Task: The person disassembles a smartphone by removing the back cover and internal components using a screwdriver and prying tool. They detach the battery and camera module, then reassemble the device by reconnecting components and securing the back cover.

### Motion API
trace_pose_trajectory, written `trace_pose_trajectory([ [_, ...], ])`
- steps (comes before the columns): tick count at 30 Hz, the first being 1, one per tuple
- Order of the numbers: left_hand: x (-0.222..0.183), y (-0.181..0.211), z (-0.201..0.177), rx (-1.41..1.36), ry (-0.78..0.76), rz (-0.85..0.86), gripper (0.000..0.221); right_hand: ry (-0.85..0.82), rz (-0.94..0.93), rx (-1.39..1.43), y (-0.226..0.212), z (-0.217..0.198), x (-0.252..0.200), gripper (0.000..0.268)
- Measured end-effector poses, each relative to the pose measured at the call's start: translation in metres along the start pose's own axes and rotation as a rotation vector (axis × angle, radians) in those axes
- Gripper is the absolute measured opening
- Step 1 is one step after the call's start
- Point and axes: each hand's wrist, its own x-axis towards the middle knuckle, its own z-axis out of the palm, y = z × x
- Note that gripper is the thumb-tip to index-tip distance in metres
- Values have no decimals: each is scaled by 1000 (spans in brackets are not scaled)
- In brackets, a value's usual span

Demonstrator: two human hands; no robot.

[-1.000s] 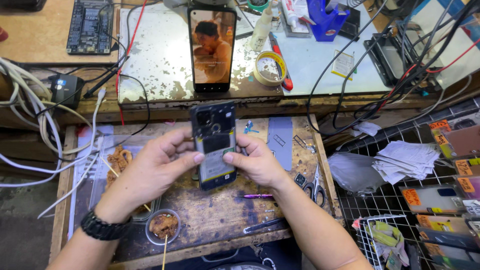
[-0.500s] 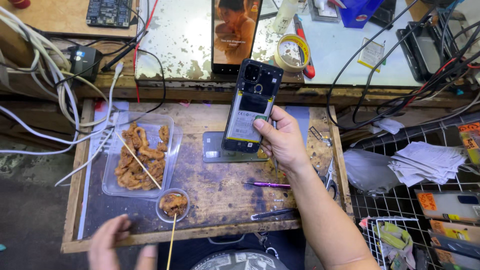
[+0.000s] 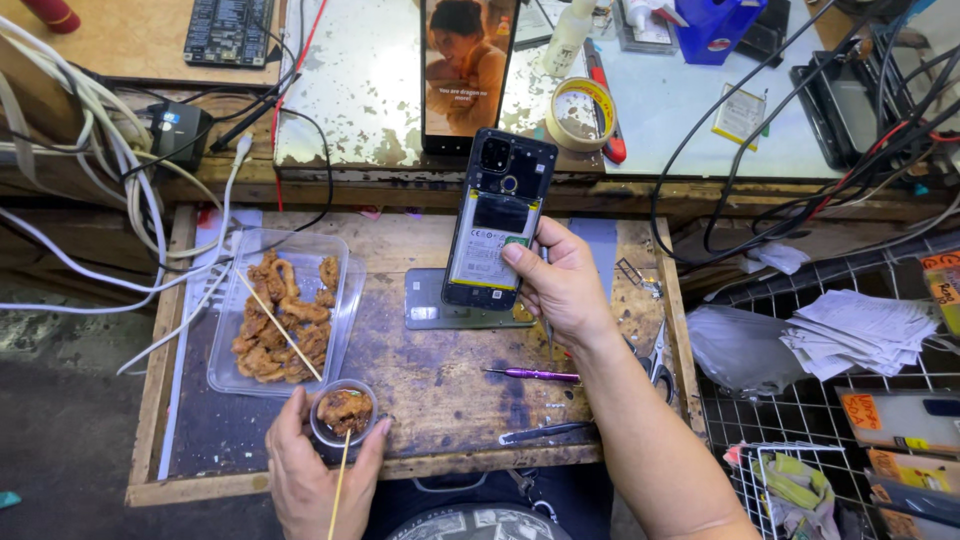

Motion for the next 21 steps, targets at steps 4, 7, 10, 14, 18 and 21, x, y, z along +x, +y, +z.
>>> trace_pose_trajectory([
  [4,-1,-9,1,-118,-16,-27,92,16,12,-1,0,1,0,22],
  [7,-5,-21,-2,-234,22,-24,87,8,4,-2,-1,2,0,22],
  [10,-5,-39,-12,-248,21,-46,89,14,9,-19,-1,2,1,22],
  [14,0,-63,-23,-193,28,-93,92,7,17,-18,1,2,1,22],
  [18,7,-75,-18,-271,138,-90,91,13,21,-18,1,1,1,22],
  [21,10,-77,-18,-288,154,-115,92,2,6,-1,1,1,2,22],
])
